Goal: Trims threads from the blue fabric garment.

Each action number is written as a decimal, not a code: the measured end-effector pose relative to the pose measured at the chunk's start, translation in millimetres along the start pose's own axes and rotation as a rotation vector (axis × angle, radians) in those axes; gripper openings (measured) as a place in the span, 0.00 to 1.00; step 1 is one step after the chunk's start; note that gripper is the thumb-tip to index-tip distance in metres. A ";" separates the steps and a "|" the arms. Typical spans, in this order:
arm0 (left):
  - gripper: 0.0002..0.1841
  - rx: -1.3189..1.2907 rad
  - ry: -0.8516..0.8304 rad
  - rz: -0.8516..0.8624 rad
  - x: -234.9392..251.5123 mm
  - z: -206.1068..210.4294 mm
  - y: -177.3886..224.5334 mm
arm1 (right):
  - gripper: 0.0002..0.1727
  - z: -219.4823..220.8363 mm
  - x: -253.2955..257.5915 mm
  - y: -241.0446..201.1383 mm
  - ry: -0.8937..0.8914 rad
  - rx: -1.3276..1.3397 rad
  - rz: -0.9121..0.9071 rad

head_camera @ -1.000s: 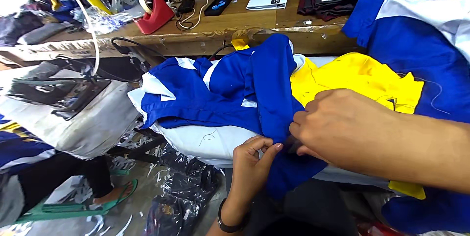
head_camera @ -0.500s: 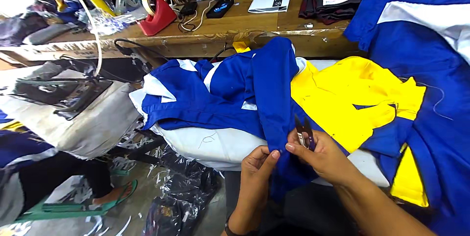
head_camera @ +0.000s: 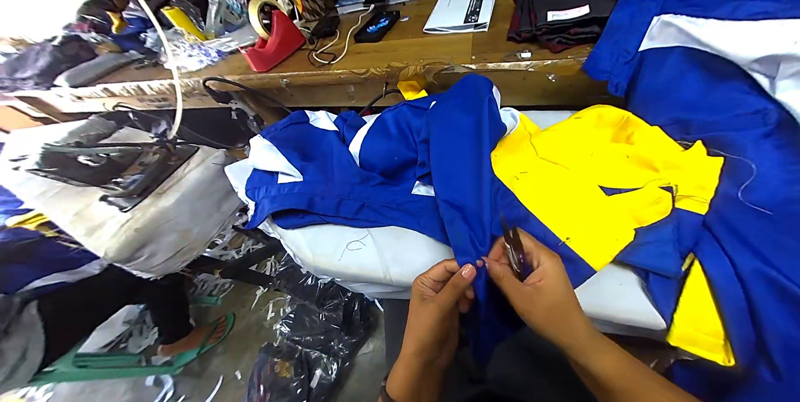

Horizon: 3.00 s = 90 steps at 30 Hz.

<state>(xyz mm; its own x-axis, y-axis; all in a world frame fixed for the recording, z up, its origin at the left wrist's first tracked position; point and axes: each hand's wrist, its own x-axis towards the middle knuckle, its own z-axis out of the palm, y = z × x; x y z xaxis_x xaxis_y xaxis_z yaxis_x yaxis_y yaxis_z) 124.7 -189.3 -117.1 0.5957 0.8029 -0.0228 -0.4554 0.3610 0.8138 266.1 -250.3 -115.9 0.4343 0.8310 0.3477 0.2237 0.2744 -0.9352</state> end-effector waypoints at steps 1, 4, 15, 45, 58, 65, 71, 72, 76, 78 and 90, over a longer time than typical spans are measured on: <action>0.07 0.000 0.023 0.002 -0.5 0.6 0.3 | 0.07 0.1 -1.7 0.3 0.023 -0.054 -0.060; 0.08 0.069 0.066 0.101 -2.6 3.3 -1.2 | 0.12 0.4 -6.0 1.4 0.096 -0.148 -0.238; 0.05 0.582 0.045 0.576 -3.0 3.4 -11.0 | 0.02 0.4 -4.4 -5.7 0.019 0.079 -0.056; 0.11 0.186 -0.010 0.164 0.4 -7.1 6.6 | 0.20 -46.6 1.5 -0.8 0.027 -0.590 -0.448; 0.10 0.274 -0.033 0.245 -2.8 -4.2 9.6 | 0.17 -42.8 7.5 2.9 -0.035 -0.512 -0.521; 0.10 0.289 -0.022 0.265 -3.1 -4.0 8.5 | 0.16 -45.4 7.5 4.4 -0.035 -0.515 -0.539; 0.10 0.290 -0.017 0.271 -3.8 -3.1 7.4 | 0.16 -43.8 8.9 8.6 -0.044 -0.479 -0.552; 0.09 0.295 -0.013 0.273 -3.9 -3.5 7.7 | 0.16 -44.1 8.9 8.9 -0.043 -0.484 -0.556; 0.08 0.331 -0.049 0.290 -3.3 -6.6 5.8 | 0.15 -44.4 9.5 9.8 -0.048 -0.491 -0.578; 0.08 0.366 -0.078 0.316 -2.8 -8.4 5.0 | 0.15 -45.3 9.8 9.4 -0.052 -0.500 -0.586; 0.10 0.146 -0.016 0.078 -5.0 -7.3 11.3 | 0.17 -51.6 3.0 10.3 -0.154 -0.285 -0.451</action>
<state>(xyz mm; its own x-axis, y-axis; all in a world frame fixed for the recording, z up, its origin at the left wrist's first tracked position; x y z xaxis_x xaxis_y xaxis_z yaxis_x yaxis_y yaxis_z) 111.8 -185.8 -112.0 0.5736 0.8175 0.0523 -0.4001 0.2239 0.8887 314.7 -269.9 -121.0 0.1131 0.7286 0.6756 0.5942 0.4954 -0.6337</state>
